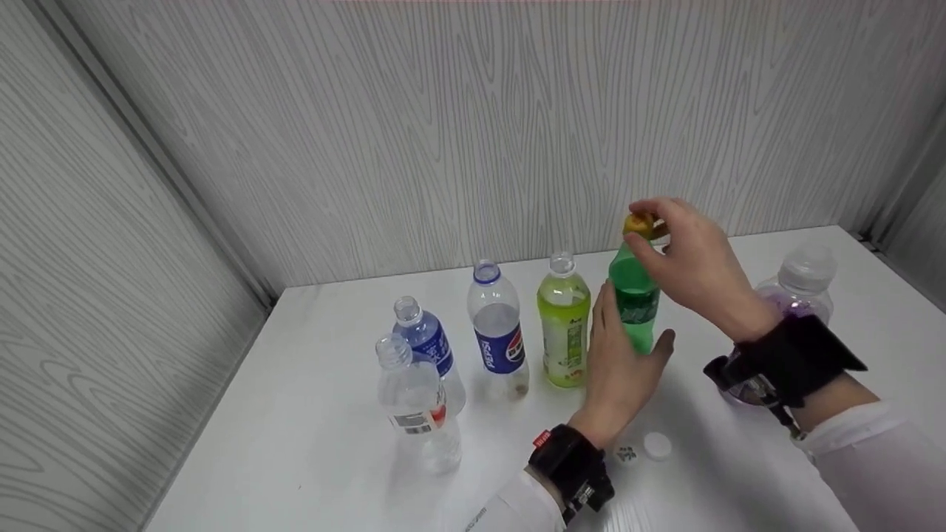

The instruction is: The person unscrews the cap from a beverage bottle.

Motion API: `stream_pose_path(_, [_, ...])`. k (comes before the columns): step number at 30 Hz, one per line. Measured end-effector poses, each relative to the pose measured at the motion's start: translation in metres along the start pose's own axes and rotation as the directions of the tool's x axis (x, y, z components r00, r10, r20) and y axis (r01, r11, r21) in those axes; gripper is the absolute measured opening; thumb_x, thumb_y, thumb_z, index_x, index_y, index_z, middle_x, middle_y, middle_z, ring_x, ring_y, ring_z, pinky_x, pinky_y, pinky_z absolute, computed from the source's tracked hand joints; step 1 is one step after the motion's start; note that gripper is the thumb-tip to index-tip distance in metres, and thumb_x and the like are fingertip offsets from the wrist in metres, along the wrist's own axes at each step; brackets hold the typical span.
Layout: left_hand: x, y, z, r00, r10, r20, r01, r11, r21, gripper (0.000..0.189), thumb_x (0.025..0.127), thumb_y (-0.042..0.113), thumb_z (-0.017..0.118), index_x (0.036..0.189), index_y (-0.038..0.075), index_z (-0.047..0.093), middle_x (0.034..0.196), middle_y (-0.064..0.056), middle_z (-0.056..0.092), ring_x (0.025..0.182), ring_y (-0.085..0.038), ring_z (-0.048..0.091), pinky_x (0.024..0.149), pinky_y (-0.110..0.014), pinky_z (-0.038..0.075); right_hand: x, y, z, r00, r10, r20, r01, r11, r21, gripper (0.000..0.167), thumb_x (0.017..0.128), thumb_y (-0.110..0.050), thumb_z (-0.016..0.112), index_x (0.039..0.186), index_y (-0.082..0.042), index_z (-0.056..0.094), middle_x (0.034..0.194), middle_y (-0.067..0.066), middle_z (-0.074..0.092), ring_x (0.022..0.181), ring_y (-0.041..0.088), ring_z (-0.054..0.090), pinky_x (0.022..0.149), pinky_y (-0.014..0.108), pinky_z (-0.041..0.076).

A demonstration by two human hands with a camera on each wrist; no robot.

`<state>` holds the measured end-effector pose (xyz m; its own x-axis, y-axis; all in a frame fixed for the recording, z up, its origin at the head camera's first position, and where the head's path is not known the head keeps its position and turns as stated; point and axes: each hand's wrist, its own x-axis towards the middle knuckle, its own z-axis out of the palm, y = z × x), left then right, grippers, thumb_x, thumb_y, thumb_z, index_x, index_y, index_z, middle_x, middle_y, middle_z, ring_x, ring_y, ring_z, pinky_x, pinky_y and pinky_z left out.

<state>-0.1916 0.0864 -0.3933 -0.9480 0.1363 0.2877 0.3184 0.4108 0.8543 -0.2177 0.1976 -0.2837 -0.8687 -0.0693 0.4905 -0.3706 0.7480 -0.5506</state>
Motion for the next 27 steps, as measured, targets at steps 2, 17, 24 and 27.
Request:
stream_pose_path(2, [-0.002, 0.000, 0.000, 1.000, 0.003, -0.002, -0.003, 1.000, -0.008, 0.092, 0.097, 0.029, 0.076, 0.168, 0.020, 0.017, 0.168, -0.001, 0.037, 0.151, -0.015, 0.046, 0.125, -0.039, 0.044, -0.004, 0.001, 0.000, 0.999, -0.032, -0.040, 0.032, 0.999, -0.005, 0.035, 0.104, -0.016, 0.064, 0.135, 0.000, 0.063, 0.123, 0.021, 0.069, 0.111, 0.036, 0.069, 0.085, 0.027, 0.055])
stream_pose_path(17, [-0.015, 0.009, -0.001, 0.997, 0.059, -0.054, -0.058, 0.998, 0.014, 0.095, 0.095, 0.032, 0.078, 0.167, 0.017, 0.018, 0.166, -0.001, 0.037, 0.149, -0.015, 0.046, 0.123, -0.036, 0.046, -0.035, -0.015, -0.017, 0.976, -0.133, -0.170, 0.128, 0.991, -0.044, 0.032, 0.099, -0.012, 0.071, 0.130, -0.001, 0.068, 0.112, 0.017, 0.069, 0.100, 0.030, 0.068, 0.076, -0.002, 0.034])
stream_pose_path(24, [-0.024, 0.013, -0.004, 0.999, 0.041, -0.022, -0.041, 0.999, -0.006, 0.100, 0.092, 0.038, 0.081, 0.167, 0.021, 0.018, 0.164, 0.002, 0.040, 0.148, -0.013, 0.046, 0.124, -0.039, 0.045, -0.054, -0.024, -0.027, 0.964, -0.148, -0.220, 0.144, 0.989, -0.030, 0.032, 0.097, -0.009, 0.074, 0.128, -0.002, 0.070, 0.110, 0.014, 0.070, 0.095, 0.004, 0.060, 0.077, -0.005, 0.037])
stream_pose_path(27, [-0.030, 0.013, -0.009, 0.998, 0.059, 0.000, -0.059, 0.998, -0.022, 0.099, 0.092, 0.039, 0.082, 0.167, 0.023, 0.019, 0.161, 0.001, 0.046, 0.145, -0.012, 0.050, 0.122, -0.040, 0.046, -0.063, -0.028, -0.032, 0.961, -0.155, -0.228, 0.159, 0.987, 0.001, 0.033, 0.096, -0.007, 0.075, 0.128, -0.003, 0.071, 0.112, 0.013, 0.072, 0.095, -0.012, 0.052, 0.079, -0.005, 0.040])
